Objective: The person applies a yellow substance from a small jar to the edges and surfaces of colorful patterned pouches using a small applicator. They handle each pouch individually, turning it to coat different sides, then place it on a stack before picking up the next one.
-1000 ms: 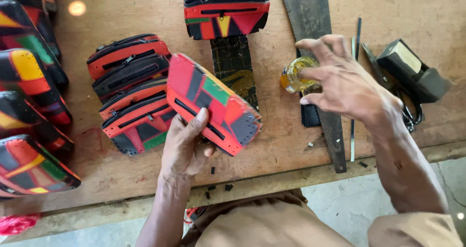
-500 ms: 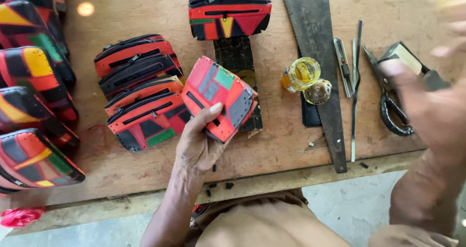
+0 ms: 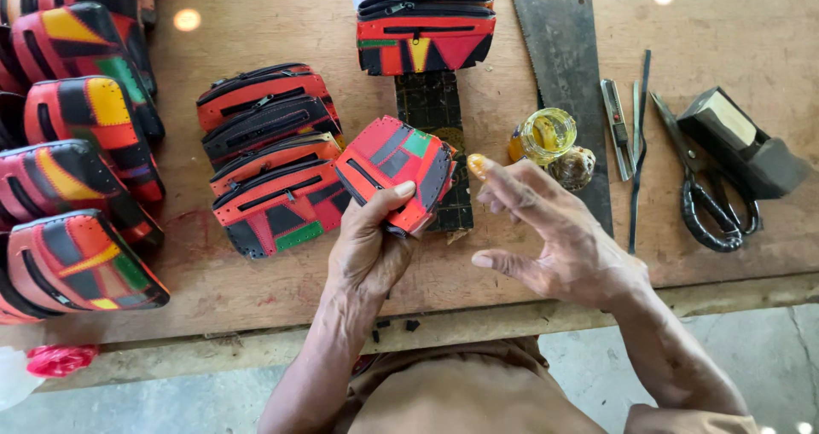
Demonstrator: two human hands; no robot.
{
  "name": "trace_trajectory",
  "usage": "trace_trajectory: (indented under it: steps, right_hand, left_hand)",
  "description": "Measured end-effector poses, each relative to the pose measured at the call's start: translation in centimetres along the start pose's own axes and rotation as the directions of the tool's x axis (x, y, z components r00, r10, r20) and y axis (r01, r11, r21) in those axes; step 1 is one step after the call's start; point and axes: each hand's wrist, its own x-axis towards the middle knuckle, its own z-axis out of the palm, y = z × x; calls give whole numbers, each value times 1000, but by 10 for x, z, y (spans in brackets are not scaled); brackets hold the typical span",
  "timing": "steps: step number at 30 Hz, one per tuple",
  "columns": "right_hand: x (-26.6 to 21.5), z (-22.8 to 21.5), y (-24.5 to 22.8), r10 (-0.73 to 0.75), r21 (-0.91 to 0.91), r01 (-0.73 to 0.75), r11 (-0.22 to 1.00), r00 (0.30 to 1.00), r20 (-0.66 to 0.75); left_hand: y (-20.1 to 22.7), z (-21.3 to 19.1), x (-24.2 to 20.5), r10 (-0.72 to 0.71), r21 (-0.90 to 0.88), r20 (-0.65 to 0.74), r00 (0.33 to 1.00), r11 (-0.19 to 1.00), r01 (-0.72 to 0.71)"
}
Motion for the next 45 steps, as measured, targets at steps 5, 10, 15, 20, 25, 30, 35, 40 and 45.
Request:
trace_trajectory:
  steps: [5, 10, 15, 20, 25, 30, 35, 40, 45]
  right_hand:
    - [6, 2, -5, -37, 2, 37, 999, 999, 20]
    - [7, 4, -7, -117, -178, 117, 977, 993, 8]
    - [5, 9, 0, -219, -292, 198, 936, 975, -38]
    - [3, 12, 5, -343, -557, 319, 767, 937, 65]
    - [3, 21, 0, -303, -468, 253, 846, 952, -33]
    - [2, 24, -13, -147, -517, 87, 852, 986, -77]
    - [2, 23, -23, -160, -615, 48, 787, 979, -128]
    - [5, 26, -22, -129, -526, 51, 849, 985, -113]
    - [9, 29, -15, -222, -639, 146, 755, 974, -40]
  left_hand:
    - [0, 3, -2, -18, -4, 22, 1000, 1000, 18]
    - [1, 6, -3, -33, -46, 8, 999, 998, 34]
    - [-1, 6, -3, -32, -28, 44, 999, 999, 33]
    - [-1, 6, -1, 4, -38, 40, 999, 999, -3]
    - [-2, 7, 5, 32, -37, -16, 999, 999, -33]
    - [-4, 6, 6, 71, -62, 52, 996, 996, -67]
    - [-1, 11, 7, 77, -41, -14, 997, 996, -77]
    - [5, 20, 5, 91, -59, -15, 996, 994, -92]
    - [8, 26, 1, 82, -50, 2, 997, 995, -82]
